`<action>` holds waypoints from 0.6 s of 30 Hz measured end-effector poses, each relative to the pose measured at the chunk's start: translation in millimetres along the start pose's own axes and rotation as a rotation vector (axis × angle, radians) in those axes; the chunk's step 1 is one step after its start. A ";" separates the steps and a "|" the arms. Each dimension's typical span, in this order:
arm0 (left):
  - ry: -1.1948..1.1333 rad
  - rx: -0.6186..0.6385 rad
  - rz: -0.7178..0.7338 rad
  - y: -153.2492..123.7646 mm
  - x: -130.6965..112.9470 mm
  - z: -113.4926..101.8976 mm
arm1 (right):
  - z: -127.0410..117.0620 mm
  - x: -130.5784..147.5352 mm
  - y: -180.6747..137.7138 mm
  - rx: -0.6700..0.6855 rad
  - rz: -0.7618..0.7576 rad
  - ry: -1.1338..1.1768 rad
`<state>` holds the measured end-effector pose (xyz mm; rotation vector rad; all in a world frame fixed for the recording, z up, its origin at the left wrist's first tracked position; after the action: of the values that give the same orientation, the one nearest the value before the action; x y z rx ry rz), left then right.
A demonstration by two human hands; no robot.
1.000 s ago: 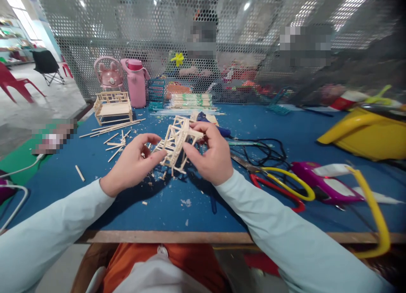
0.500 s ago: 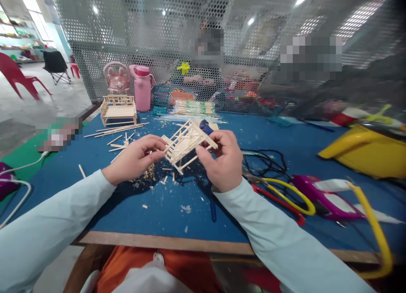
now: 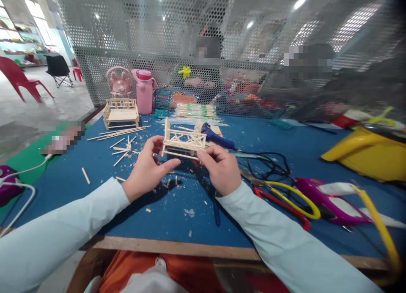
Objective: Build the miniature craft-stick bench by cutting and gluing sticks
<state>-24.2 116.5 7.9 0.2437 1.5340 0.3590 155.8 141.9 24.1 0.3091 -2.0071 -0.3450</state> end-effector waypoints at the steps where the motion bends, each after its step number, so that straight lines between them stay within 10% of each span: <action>1: -0.063 0.014 -0.019 0.1 1.3 2.5 | 2.9 -0.3 -1.9 0.031 0.006 -0.006; 6: -0.351 0.002 -0.262 0.3 13.2 4.9 | 12.2 -8.8 -19.8 0.176 0.082 -0.007; 12: -0.378 -0.039 -0.359 -10.2 13.3 3.6 | -46.6 40.0 -13.4 -0.234 -0.214 0.001; 18: -0.404 -0.041 -0.378 -13.2 13.1 6.0 | 15.7 89.4 28.7 0.367 -0.365 -0.261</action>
<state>-17.2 109.7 -9.0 -0.0111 1.1405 0.0356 100.8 137.7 101.6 0.9074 -2.2670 -0.2497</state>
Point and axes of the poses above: each hand's wrist, its own y-axis towards the middle knuckle, its own z-axis out of the palm, x = y × z, the point moved 9 cm from there along y, towards the middle knuckle, and after that the axes turned 9 degrees about -y, right-handed, at the moved point
